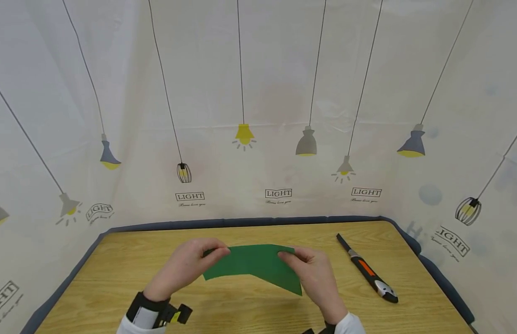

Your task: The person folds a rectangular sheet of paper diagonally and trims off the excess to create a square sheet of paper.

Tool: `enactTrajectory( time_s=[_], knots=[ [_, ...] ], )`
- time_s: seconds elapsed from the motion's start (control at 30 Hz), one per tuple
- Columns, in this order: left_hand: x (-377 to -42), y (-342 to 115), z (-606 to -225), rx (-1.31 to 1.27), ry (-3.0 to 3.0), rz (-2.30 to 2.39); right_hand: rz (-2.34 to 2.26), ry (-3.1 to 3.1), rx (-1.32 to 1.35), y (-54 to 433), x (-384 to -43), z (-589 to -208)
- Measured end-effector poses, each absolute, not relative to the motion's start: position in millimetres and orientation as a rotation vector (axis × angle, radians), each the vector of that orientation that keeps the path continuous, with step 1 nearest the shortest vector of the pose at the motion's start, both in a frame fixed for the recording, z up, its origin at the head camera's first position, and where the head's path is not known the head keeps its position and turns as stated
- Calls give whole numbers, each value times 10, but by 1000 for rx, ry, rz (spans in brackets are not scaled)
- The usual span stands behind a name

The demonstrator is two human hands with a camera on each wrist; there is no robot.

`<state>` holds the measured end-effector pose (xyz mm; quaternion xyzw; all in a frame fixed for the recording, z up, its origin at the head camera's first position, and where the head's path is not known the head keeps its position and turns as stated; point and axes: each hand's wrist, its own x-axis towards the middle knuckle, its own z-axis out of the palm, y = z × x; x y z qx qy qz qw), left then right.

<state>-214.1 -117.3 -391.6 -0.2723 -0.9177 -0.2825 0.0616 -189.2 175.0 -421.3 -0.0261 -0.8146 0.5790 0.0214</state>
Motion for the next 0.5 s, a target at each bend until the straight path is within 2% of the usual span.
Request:
enactTrajectory(
  time_s=[0.5],
  knots=[
    [-2135, -1239, -3925, -784, -2752, -880, 1796, -2500, -74, 1837, -1902, -4211]
  ],
)
